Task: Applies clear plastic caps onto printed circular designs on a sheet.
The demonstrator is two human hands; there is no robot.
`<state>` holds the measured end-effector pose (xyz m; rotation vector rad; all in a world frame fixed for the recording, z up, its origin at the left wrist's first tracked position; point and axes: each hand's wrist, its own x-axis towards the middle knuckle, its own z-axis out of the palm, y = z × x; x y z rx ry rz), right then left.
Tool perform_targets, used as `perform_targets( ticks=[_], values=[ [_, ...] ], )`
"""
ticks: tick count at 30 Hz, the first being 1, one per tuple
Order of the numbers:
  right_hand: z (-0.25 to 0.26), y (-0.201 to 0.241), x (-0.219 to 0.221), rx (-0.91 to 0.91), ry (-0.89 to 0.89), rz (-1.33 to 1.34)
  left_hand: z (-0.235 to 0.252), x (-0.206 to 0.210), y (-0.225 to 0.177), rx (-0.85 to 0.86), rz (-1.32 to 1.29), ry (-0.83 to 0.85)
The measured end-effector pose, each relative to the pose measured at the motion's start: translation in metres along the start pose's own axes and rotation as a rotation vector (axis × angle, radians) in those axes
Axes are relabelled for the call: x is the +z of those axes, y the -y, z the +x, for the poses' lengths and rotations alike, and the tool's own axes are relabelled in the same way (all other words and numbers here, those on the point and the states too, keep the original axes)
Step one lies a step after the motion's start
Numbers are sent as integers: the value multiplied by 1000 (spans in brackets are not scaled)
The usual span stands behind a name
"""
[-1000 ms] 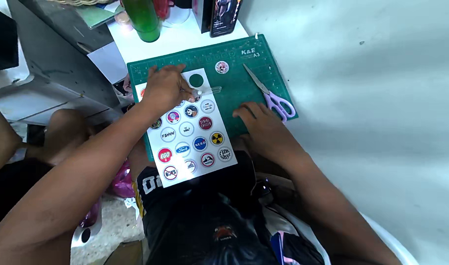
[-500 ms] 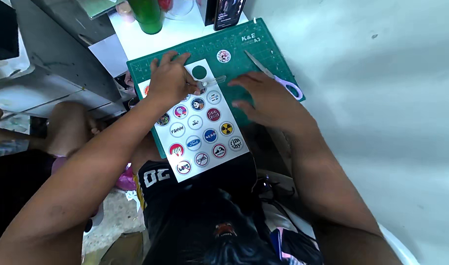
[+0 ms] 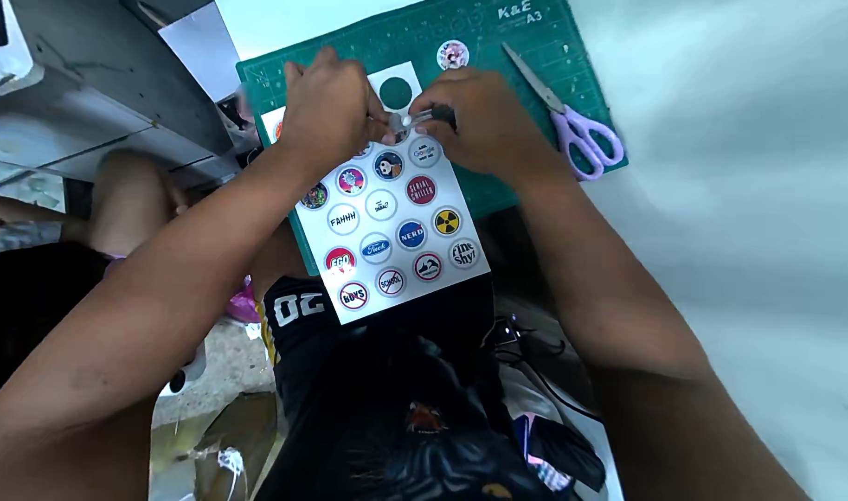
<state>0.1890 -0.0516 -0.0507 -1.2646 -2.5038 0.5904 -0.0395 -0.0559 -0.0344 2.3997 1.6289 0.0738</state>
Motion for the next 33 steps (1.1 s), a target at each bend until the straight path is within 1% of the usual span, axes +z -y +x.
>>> perform_targets(
  ticks=[6, 9, 14, 19, 24, 27, 33],
  values=[
    [-4, 12, 11, 119, -98, 0, -1, 0, -5, -5, 93, -18],
    [-12, 21, 15, 199, -108, 28, 0, 1, -5, -18, 89, -39],
    [-21, 44, 25, 355, -176, 50, -1, 2, -5, -25, 78, -45],
    [-25, 63, 37, 458, -253, 5, -2, 1, -7, -37, 60, -56],
    [-29, 74, 39, 495, -267, -20, -3, 3, -8, -36, 78, -50],
    [-26, 74, 47, 529, -307, -58, -3, 3, -7, -38, 85, -57],
    [-38, 88, 52, 498, -360, -34, -3, 2, -8, -31, 79, -54]
  ],
)
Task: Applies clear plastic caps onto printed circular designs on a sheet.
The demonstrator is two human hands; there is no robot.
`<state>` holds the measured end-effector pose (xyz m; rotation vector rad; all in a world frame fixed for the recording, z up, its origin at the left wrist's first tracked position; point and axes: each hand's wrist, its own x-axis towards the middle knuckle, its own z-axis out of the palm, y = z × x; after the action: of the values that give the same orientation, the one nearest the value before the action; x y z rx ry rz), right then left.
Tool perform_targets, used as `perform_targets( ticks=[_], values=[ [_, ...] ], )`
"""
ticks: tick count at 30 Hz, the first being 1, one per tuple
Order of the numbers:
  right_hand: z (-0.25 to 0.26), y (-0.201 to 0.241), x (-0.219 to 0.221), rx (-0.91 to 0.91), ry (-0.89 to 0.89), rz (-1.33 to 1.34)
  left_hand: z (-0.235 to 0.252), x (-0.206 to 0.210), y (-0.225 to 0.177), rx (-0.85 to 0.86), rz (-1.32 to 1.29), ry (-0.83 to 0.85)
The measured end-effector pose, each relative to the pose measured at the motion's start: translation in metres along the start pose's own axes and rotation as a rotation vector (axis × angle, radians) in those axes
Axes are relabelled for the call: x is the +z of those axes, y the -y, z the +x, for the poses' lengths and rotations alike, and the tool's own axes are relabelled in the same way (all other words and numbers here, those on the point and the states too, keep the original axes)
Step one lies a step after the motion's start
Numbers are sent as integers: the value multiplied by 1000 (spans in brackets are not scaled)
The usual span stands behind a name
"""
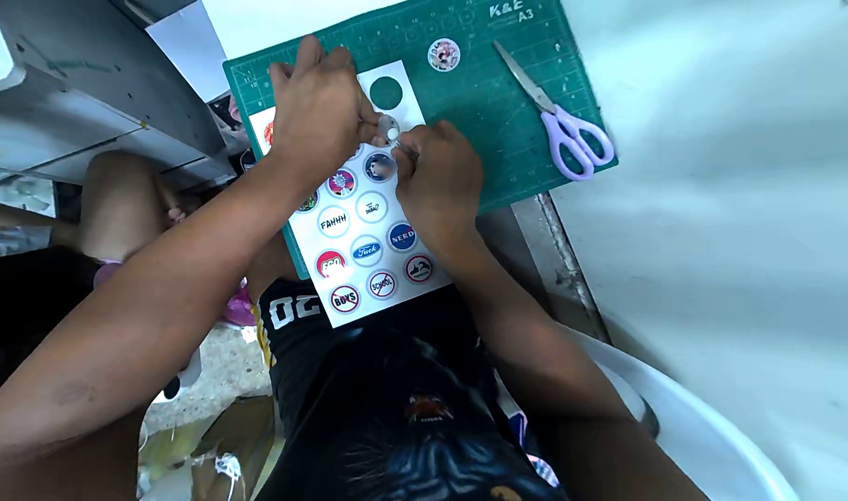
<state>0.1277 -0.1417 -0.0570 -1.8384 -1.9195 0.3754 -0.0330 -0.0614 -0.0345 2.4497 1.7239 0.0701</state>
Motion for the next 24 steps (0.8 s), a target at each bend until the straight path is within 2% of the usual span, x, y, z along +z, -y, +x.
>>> perform_targets(
  ticks=[9, 13, 19, 24],
  values=[
    [-9, 9, 2, 52, -5, 16, -1, -1, -2, -9, -36, -3],
    [0, 1, -6, 8, 71, 41, -1, -1, 1, -6, -64, 0],
    [53, -40, -37, -226, 401, 165, 0, -2, 6, 20, -83, 18],
    [102, -53, -28, -476, 478, 166, 0, -3, 4, 10, -103, 16]
  ],
)
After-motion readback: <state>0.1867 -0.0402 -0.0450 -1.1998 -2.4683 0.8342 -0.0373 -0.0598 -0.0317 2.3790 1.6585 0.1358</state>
